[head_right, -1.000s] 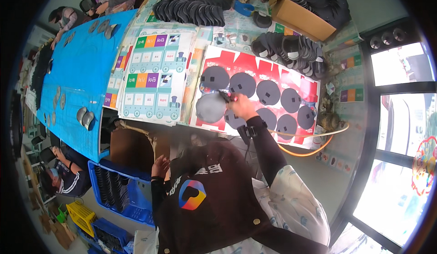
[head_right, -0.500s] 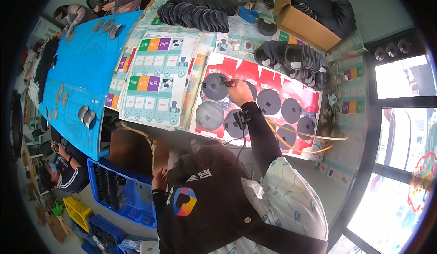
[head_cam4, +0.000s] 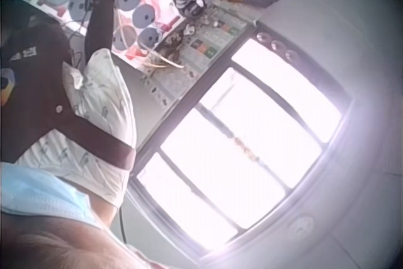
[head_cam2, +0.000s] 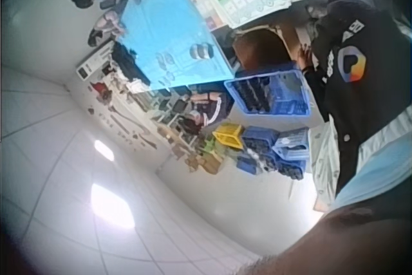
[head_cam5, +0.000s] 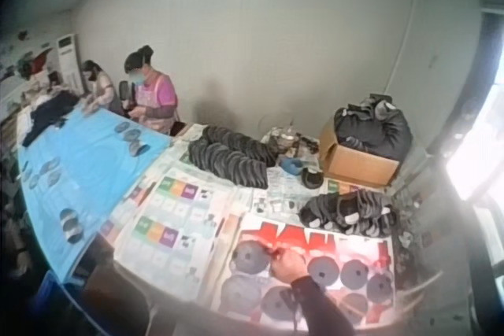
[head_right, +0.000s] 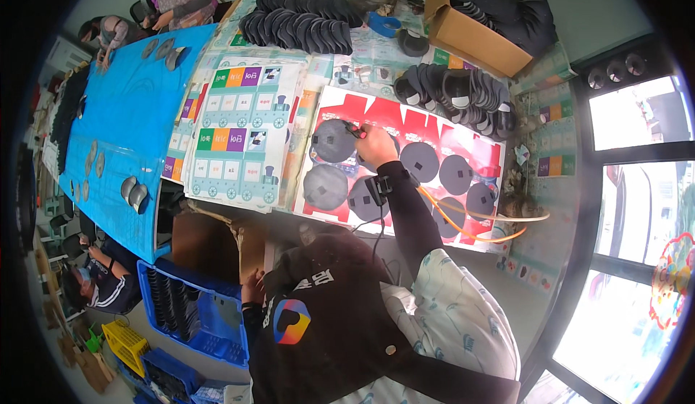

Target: The worker is applying adhesive to circular shoe components on a template and then organizing the pieces.

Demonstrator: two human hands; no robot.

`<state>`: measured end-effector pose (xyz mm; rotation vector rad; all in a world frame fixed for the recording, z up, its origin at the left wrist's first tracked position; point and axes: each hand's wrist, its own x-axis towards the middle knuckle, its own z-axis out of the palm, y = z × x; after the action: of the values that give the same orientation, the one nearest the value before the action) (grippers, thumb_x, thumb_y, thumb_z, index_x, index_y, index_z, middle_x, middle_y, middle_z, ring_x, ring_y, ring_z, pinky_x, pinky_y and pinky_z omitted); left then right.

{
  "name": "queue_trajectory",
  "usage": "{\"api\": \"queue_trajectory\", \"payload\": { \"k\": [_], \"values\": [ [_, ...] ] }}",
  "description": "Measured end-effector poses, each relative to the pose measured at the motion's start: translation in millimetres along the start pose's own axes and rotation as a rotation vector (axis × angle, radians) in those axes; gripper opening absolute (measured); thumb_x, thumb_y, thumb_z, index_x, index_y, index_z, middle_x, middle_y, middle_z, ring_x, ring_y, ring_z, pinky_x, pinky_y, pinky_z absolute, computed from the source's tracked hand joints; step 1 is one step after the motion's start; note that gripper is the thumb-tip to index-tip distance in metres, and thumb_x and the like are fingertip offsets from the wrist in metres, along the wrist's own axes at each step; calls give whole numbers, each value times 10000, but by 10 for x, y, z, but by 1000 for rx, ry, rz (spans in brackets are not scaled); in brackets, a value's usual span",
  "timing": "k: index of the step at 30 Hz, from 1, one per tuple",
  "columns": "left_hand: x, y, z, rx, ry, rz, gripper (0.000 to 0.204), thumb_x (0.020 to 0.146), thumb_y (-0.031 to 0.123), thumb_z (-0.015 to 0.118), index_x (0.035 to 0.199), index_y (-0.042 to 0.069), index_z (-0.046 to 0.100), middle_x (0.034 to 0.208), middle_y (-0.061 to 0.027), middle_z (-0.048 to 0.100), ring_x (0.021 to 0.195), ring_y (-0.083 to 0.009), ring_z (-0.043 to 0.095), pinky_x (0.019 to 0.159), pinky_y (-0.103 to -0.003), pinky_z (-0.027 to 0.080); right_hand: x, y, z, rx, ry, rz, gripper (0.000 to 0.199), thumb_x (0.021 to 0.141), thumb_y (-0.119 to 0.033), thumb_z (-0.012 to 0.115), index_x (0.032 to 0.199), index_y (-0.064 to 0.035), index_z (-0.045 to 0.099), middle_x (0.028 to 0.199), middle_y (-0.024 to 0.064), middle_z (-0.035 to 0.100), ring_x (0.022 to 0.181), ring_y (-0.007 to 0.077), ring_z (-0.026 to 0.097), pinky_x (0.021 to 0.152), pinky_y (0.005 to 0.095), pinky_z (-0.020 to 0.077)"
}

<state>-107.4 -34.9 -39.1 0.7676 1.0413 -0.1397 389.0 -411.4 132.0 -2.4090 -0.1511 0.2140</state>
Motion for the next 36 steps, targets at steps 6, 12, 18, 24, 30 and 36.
{"api": "queue_trajectory", "payload": {
  "k": [6,12,18,24,30,36],
  "values": [
    [85,-5,33,21,110,-92,338,1028,345,526,1287,146,613,1222,-44,654,1078,-204,626,876,-348,510,-201,-9,-101,-45,5,-291,152,785,-114,598,864,-10,677,866,256,652,906,452,633,823,519,511],
    [55,30,-20,-12,51,-47,337,1037,314,543,1322,138,582,1107,-15,680,1013,-198,671,822,-332,514,-264,-197,-175,-62,19,-83,146,810,-134,600,865,-32,688,929,239,667,955,433,643,838,502,517],
    [39,88,118,30,92,-57,339,1057,324,504,1328,136,580,1126,-23,687,1020,-199,670,830,-330,516,-240,253,-33,67,-171,130,269,808,-168,600,1010,-32,716,950,293,678,956,489,639,835,525,517],
    [58,76,73,38,75,-51,322,1041,333,542,1294,144,605,1079,-11,700,989,-193,673,806,-319,509,-233,83,12,177,-237,176,275,798,-167,605,997,-10,712,879,297,679,906,482,656,793,514,533],
    [70,85,20,-6,92,-88,306,1001,330,618,1256,159,625,1066,0,699,976,-188,663,799,-324,502,-272,310,77,9,-57,60,297,782,-170,596,996,-3,718,879,313,678,906,481,665,827,524,533],
    [11,57,108,2,133,-101,313,992,338,628,1250,161,634,1068,2,693,974,-175,638,810,-332,495,-291,278,78,-13,35,116,276,772,-162,580,948,5,711,893,314,674,932,487,655,836,534,522]
  ]
}}
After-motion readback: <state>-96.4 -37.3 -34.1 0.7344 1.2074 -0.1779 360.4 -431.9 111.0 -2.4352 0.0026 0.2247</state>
